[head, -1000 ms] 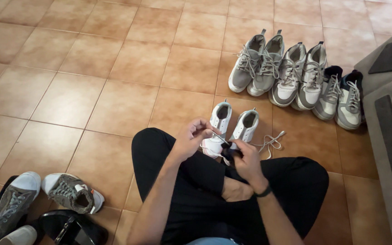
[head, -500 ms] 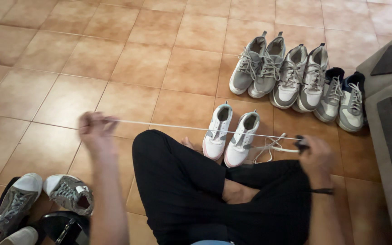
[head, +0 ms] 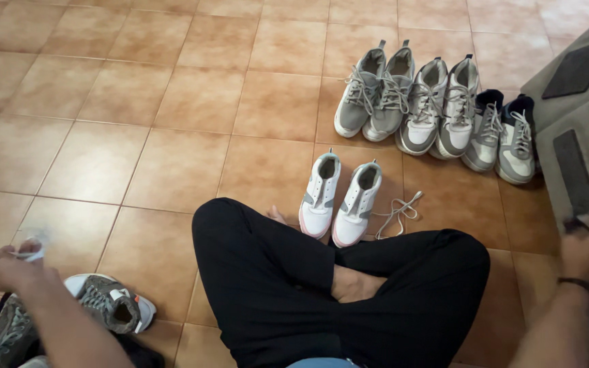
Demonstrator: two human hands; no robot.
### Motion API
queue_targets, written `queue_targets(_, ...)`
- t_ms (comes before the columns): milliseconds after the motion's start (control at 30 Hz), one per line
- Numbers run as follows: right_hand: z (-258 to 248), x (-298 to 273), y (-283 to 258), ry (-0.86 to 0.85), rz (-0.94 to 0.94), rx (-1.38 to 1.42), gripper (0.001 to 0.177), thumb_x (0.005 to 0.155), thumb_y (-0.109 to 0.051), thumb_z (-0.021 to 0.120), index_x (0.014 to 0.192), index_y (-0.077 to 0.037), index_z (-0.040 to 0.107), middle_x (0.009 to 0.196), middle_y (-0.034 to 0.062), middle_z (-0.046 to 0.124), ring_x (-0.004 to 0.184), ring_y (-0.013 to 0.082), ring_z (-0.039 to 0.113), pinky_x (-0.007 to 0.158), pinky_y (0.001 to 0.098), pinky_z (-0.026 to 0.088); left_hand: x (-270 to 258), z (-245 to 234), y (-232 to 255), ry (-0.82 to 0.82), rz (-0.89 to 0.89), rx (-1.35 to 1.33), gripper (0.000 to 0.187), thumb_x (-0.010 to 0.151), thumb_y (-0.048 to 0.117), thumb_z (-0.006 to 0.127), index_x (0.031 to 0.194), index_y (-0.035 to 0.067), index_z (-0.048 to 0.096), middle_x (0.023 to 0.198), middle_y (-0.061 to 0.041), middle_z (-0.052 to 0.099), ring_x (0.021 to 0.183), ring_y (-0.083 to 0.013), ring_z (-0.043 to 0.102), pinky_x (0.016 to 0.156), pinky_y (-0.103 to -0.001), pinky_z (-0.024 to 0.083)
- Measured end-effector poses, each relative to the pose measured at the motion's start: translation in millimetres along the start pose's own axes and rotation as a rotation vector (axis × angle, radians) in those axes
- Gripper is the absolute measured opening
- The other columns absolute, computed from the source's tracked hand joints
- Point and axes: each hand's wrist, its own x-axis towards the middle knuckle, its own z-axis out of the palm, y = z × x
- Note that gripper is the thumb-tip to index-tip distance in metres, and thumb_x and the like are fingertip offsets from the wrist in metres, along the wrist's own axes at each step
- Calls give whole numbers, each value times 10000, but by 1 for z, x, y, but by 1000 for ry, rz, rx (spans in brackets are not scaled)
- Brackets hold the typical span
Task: The person sits on the floor and cleans a pair of white sneakers using a small cloth. They wipe the exterior surfaces of both shoes, including the sides, toe, and heel, handling them one at a time.
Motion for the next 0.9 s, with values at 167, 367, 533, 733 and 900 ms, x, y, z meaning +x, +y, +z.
queue_targets(167,12,11,-29,-175,222,525,196,992,-47,706,1175,11,667,1059,224,714,1079,365,704,945,447,533,-55,33,-24,-650,231,133,274,1051,-124,642,1210,71,535,1109,-70,633,967,-237,729,861,-400,677)
queue_targets(367,-31,17,-246,-325,230,1703,360,993,6,601,1352,-7,584,1246,91,700,1135,194,682,1059,360,543,-255,172,-17,-1014,435,372,125,949,-28,700,1025,65,667,996,-29,646,926,-113,637,799,-298,586)
queue_targets(533,-112,14,-395,-382,63,1991,404,1057,-2,552,1460,4,514,1245,109,670,1095,194,678,1002,354,556,-407,206,45,-1519,430,551,95,913,96,747,1004,86,721,942,-20,740,863,-133,711,681,-292,581)
queue_targets(733,-116,-20,-464,-580,-107,1974,602,981,49,519,1549,15,323,1469,77,498,1360,167,482,1154,321,375,-467,204,74,-1684,677,376,131,850,74,732,977,86,705,971,-91,718,901,-276,702,788,-362,564)
queue_targets(900,-117,-36,-475,-676,-10,2089,532,1015,54,520,1533,23,397,1366,83,586,1260,170,563,1088,319,453,-469,198,78,-1716,650,492,106,831,87,727,933,72,703,891,-92,691,844,-307,681,744,-392,545)
